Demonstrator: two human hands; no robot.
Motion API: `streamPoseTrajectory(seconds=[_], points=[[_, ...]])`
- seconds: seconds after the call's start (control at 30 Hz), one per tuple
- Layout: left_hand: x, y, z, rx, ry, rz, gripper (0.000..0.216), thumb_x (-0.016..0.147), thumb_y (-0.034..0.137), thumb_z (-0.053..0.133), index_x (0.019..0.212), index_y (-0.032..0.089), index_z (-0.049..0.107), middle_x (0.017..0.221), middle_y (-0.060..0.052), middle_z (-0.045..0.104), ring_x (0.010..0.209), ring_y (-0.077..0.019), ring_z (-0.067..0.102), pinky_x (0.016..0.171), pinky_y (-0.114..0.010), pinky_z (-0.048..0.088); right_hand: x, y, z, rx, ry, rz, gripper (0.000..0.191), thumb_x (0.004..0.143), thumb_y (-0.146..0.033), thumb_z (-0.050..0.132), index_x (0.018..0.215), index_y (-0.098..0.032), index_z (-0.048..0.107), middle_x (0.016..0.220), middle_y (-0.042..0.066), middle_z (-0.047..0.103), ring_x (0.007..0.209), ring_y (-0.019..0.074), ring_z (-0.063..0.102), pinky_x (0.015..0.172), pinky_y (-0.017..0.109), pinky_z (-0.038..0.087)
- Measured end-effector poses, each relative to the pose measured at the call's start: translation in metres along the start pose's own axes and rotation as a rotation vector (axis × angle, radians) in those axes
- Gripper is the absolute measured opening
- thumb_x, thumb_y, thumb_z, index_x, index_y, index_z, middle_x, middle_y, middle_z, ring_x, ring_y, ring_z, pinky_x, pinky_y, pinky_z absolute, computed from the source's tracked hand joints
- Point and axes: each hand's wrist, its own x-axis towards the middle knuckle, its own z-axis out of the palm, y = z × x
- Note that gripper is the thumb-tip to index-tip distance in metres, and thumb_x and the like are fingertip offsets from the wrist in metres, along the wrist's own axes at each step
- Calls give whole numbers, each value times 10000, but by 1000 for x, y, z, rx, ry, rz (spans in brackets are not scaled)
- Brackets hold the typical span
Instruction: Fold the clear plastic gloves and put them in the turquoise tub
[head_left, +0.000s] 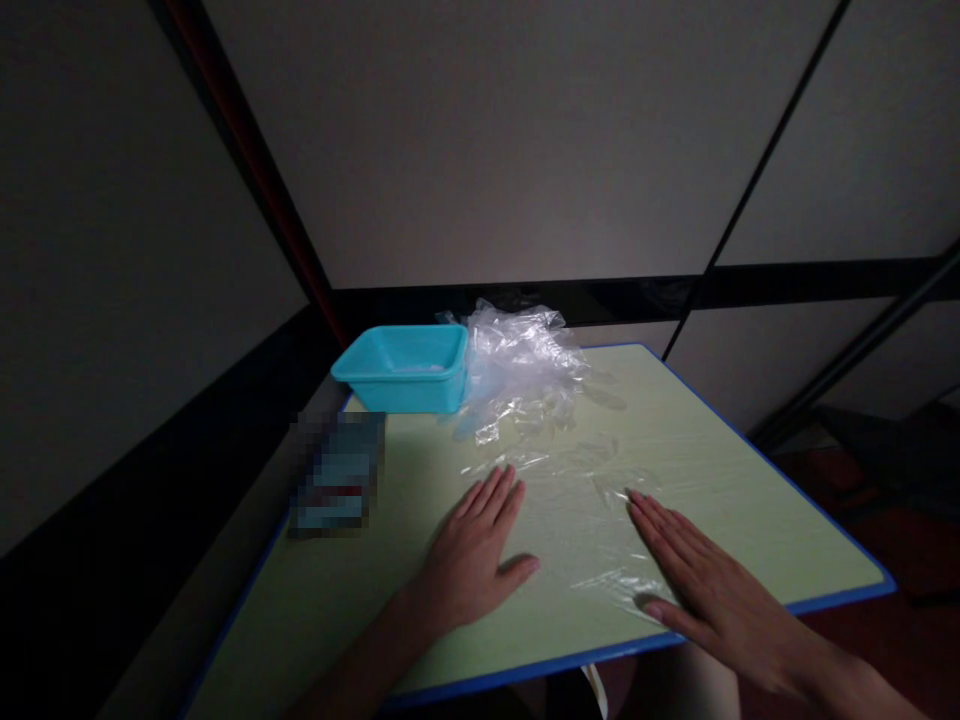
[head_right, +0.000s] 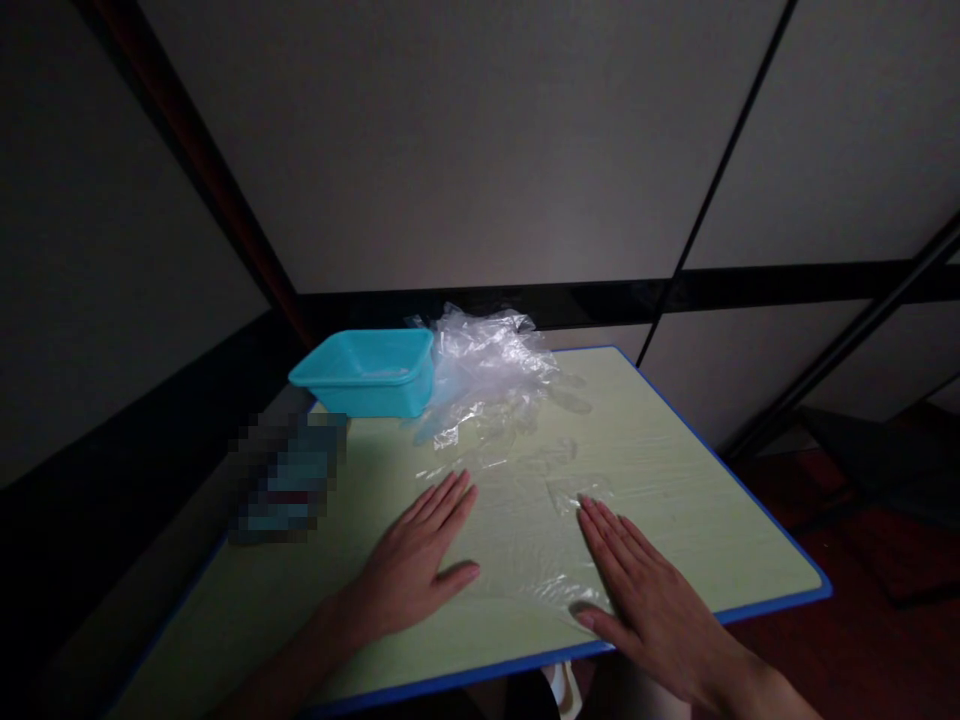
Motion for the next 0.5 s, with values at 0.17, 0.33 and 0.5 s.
streamPoseTrajectory(seconds=[0.17,0.33,0.5], points=[[0,3,-3,-43,-4,-12,747,769,494,507,1363,171,190,1443,-73,123,1316,-218,88,1062,-377,177,5,-4,-14,58,-1,33,802,823,-484,432,1388,-203,-62,1433,100,124,1270,299,202,990,501,311],[-3,2,-4,-77,-22,-17,768,756,480,539,1368,186,180,1448,-59,93,1316,-230,76,1066,-382,170,53,-10,-44,163,-43,36,657,877,-444,354,1396,-215,21,1435,64,138,1285,246,206,1031,441,279],[-10,4,-6,-116,-75,-39,791,747,482,552,1374,185,173,1449,-65,43,1316,-246,63,1070,-394,160,122,-9,-43,317,-162,-198,572,906,-436,278,1391,-170,134,1430,67,195,1295,184,202,1058,352,236]])
